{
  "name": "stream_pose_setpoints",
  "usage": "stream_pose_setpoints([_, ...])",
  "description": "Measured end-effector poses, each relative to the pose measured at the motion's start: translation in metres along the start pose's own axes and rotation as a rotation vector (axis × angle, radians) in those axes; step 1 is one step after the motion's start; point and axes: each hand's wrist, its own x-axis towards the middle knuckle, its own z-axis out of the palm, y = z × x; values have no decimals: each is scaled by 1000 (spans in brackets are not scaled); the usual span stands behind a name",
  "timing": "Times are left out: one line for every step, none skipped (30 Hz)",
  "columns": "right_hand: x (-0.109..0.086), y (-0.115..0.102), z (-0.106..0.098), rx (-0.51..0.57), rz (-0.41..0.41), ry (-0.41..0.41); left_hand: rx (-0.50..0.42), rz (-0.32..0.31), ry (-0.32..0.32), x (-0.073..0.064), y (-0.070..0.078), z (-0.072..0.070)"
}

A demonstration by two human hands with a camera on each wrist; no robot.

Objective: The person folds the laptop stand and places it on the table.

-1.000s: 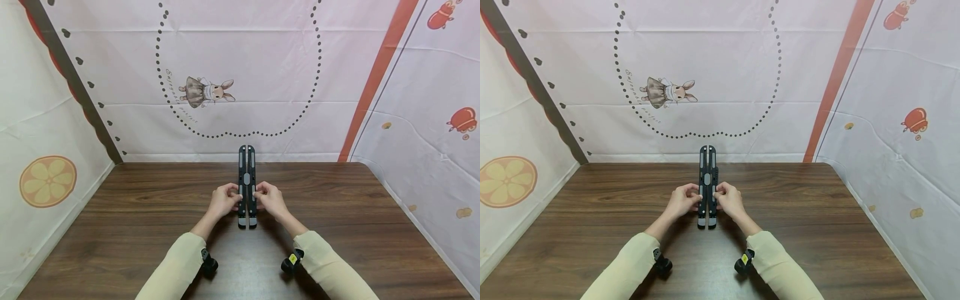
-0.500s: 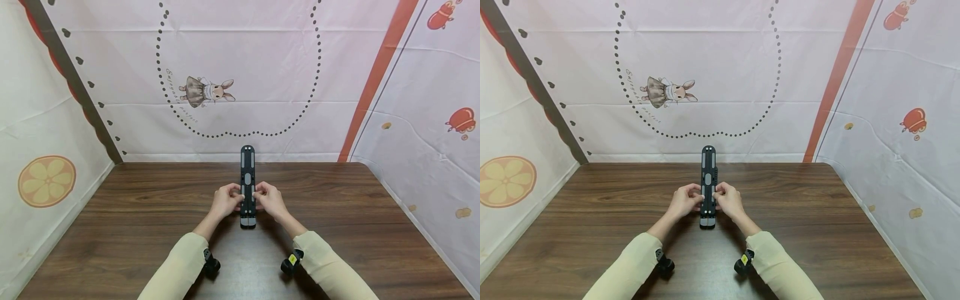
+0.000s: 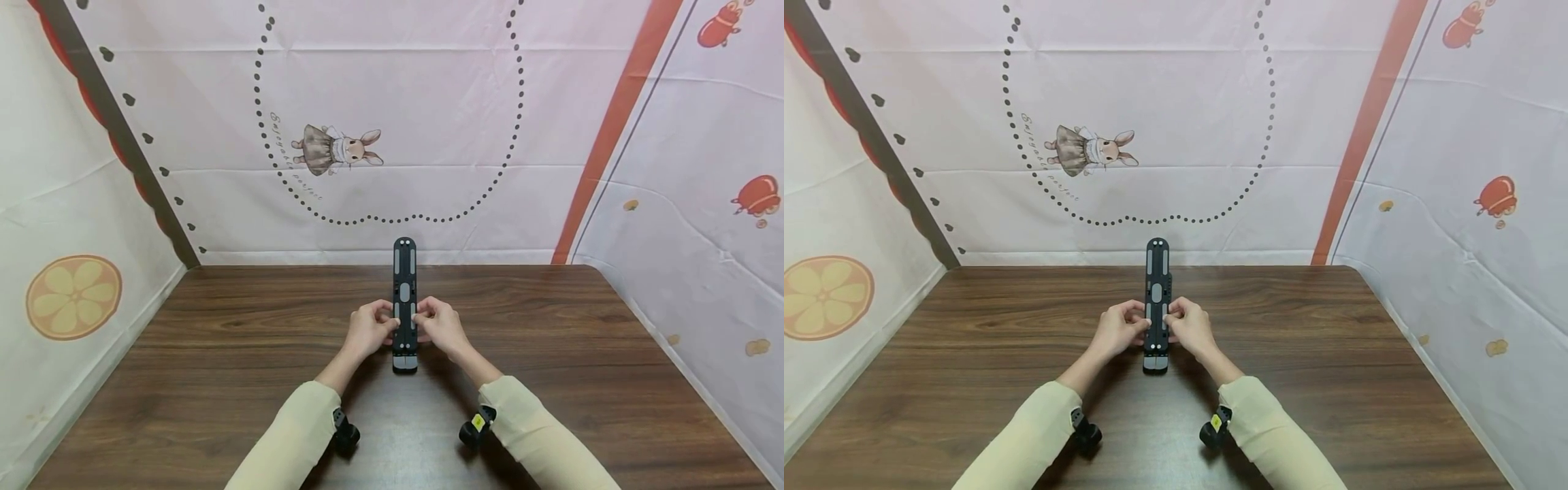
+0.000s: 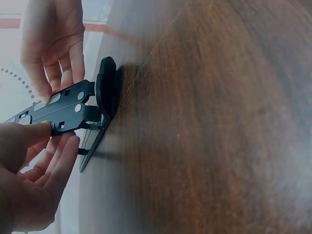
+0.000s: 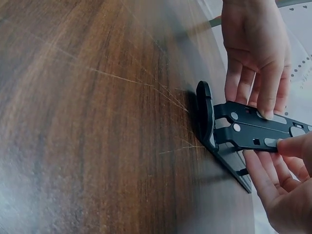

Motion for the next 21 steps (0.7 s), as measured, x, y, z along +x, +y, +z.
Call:
stream_pose_setpoints([0, 0, 0, 3, 4, -1, 14, 5, 5, 0, 0, 0])
stream_pose_setpoints([1, 0, -1, 4, 6, -2, 28, 11, 10, 0, 1, 0])
stream_pose_setpoints([1, 0, -1, 5, 7, -3, 42, 17, 14, 0, 1, 0])
stream_pose_setpoints([1, 0, -1, 6, 5, -4, 56, 22, 21, -1, 2, 0])
stream_pose_setpoints([1, -1, -1, 5, 5, -9, 72, 25, 28, -1, 2, -1])
stream_pose_setpoints([1, -1, -1, 7, 7, -13, 87, 31, 34, -1, 2, -1])
stream_pose_setpoints([1, -1, -1, 6, 5, -15, 101, 37, 40, -2, 2, -1])
stream_pose_setpoints([2, 0, -1, 4, 6, -16, 119, 42, 45, -2, 3, -1])
stream_pose_setpoints([2, 0, -1, 2, 6, -17, 137, 47, 48, -2, 3, -1])
stream_pose_setpoints([2, 0, -1, 2, 7, -19, 153, 50, 52, -3, 3, -1])
stream_pose_setpoints([3, 1, -1, 4, 11, -21, 169, 52, 54, -3, 3, -1])
stream_pose_setpoints([3, 1, -1, 5, 13, -23, 186, 58, 56, -4, 3, -1])
stream_pose_setpoints([3, 1, -1, 3, 10, -23, 203, 59, 58, -5, 3, -1])
stream_pose_setpoints([3, 1, -1, 2, 10, -23, 224, 66, 59, -6, 4, -1])
stream_pose_setpoints([3, 1, 0, 3, 8, -25, 243, 73, 61, -7, 4, -1])
stream_pose_setpoints([3, 1, 0, 5, 7, -26, 263, 83, 63, -8, 4, -2])
stream_pose_setpoints([3, 1, 0, 5, 7, -27, 278, 89, 63, -10, 5, -2])
stream_pose_setpoints([3, 1, 0, 3, 1, -26, 297, 100, 63, -12, 5, -3])
stream_pose_setpoints([3, 1, 0, 3, 0, -27, 315, 106, 63, -14, 5, -3])
stream_pose_setpoints([3, 1, 0, 4, 3, -28, 330, 115, 64, -17, 5, -3])
stream_pose_setpoints([3, 1, 0, 4, 5, -29, 342, 115, 63, -19, 6, -4])
